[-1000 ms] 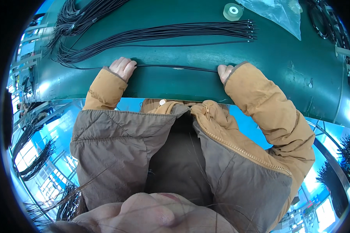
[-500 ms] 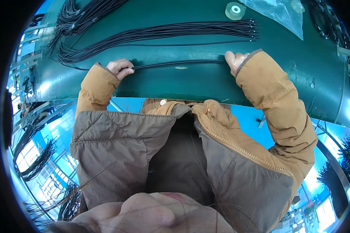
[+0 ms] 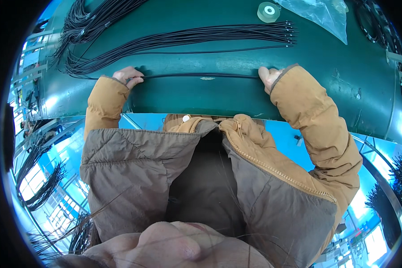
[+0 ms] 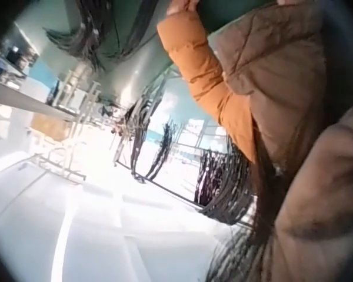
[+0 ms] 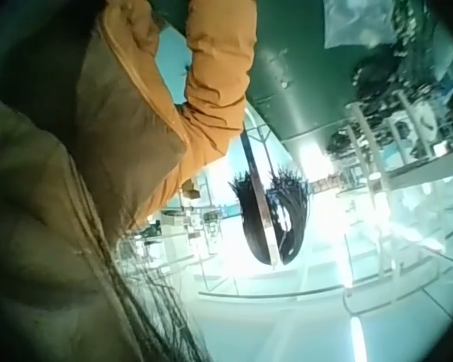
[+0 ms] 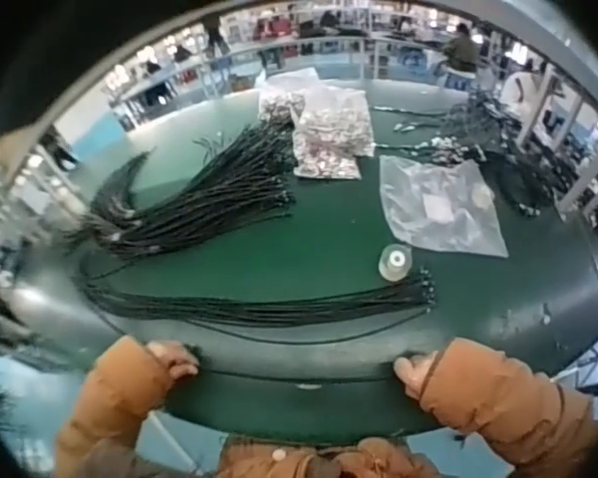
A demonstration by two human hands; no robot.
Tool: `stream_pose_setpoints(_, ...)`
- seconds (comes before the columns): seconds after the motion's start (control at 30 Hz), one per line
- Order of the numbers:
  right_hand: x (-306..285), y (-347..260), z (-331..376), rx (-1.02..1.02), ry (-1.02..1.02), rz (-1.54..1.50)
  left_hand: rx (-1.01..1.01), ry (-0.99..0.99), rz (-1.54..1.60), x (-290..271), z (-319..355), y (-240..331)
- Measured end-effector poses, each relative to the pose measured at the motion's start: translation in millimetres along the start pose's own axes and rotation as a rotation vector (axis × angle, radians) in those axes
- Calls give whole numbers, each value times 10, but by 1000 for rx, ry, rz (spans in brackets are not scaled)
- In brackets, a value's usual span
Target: The person assembles connectors onto cables by hand.
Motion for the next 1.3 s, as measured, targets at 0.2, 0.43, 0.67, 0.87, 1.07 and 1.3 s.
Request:
stream_pose_setpoints(0.2, 44, -53, 98, -25, -46, -115, 9, 177, -169, 17, 255, 36)
stream_pose_setpoints(0.43, 203, 205, 158, 274, 102, -649, 25, 243, -331, -67, 2, 774)
stream_pose_setpoints(0.67, 1018, 775, 141, 535, 291, -2407, 286, 124, -293, 530, -1404, 1901)
stream_pose_setpoints(0.87, 1041, 774, 213, 428, 517, -2572, 207, 198, -567, 1081, -2191, 2309)
stream_pose_setpoints(1.07, 873, 774, 176, 454, 647, -2521, 214, 274, -398, 1049, -2085, 2339)
stream_pose_setpoints(1.3, 600, 731, 185, 568, 634, -2314, 351, 332, -74, 766, -1705, 2448)
Point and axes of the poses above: each hand's wrist, its own z-axis away from the middle knuckle, its own x-axis out of the palm, y = z × x, the point moved 5 cm from there along -z, towards the middle knuckle, and after that the axes turned 6 degrees about -y, right-handed, at the moved point
